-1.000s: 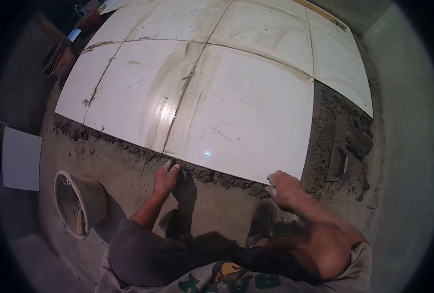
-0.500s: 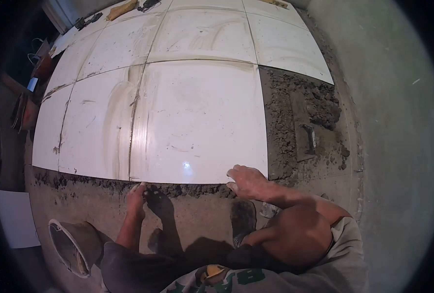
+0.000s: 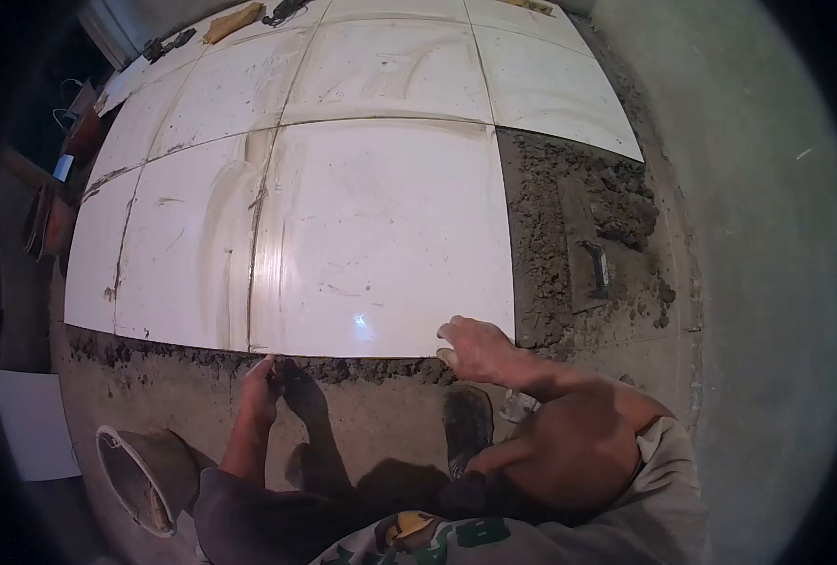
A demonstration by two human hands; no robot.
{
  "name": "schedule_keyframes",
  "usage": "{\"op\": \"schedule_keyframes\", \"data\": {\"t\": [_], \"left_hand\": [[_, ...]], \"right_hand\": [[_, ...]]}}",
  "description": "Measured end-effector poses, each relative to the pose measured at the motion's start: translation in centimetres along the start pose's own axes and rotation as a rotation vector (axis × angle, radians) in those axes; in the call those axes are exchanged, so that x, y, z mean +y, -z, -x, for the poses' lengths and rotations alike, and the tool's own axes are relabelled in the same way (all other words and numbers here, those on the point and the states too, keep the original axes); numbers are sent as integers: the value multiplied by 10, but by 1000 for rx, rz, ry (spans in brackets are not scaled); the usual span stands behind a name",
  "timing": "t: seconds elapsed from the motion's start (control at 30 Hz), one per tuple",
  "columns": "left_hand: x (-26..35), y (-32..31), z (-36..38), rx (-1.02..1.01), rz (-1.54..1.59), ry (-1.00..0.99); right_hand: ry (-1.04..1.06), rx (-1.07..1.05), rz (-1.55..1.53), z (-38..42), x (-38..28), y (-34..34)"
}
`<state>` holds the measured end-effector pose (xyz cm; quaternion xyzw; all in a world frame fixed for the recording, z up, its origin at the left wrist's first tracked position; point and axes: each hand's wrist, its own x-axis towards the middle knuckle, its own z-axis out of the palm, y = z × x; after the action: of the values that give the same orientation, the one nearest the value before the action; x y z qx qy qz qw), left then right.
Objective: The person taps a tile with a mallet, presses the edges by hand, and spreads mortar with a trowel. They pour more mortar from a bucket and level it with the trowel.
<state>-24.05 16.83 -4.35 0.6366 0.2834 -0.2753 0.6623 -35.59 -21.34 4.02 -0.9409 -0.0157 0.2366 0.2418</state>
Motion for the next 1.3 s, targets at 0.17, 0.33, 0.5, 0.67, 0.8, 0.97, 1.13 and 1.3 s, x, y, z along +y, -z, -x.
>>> {"op": "schedule_keyframes", "data": {"t": [0.17,0.33,0.5,0.67,0.8,0.97,1.13,1.3], "left_hand": [[18,14,30,151,-355,-26],[12,42,42,202,-456,-76],[12,40,37,192,-500,-125],[9,59,45,265,-577,-95],[2,74,59,335,-582,-30],[1,89,68,365,-671,29],[-7,105,68,353,-734,-16],[-10,129,63,359,-761,6]], "right_hand": [[-64,131,-41,-1,21,13],[-387,456,160,-63,96,43],[-554,438,233,-136,145,75],[-648,536,277,-209,190,122],[-741,579,304,-258,222,153],[-699,661,384,-296,188,136],[-469,656,343,-349,106,125],[-280,575,366,-415,9,127]]}}
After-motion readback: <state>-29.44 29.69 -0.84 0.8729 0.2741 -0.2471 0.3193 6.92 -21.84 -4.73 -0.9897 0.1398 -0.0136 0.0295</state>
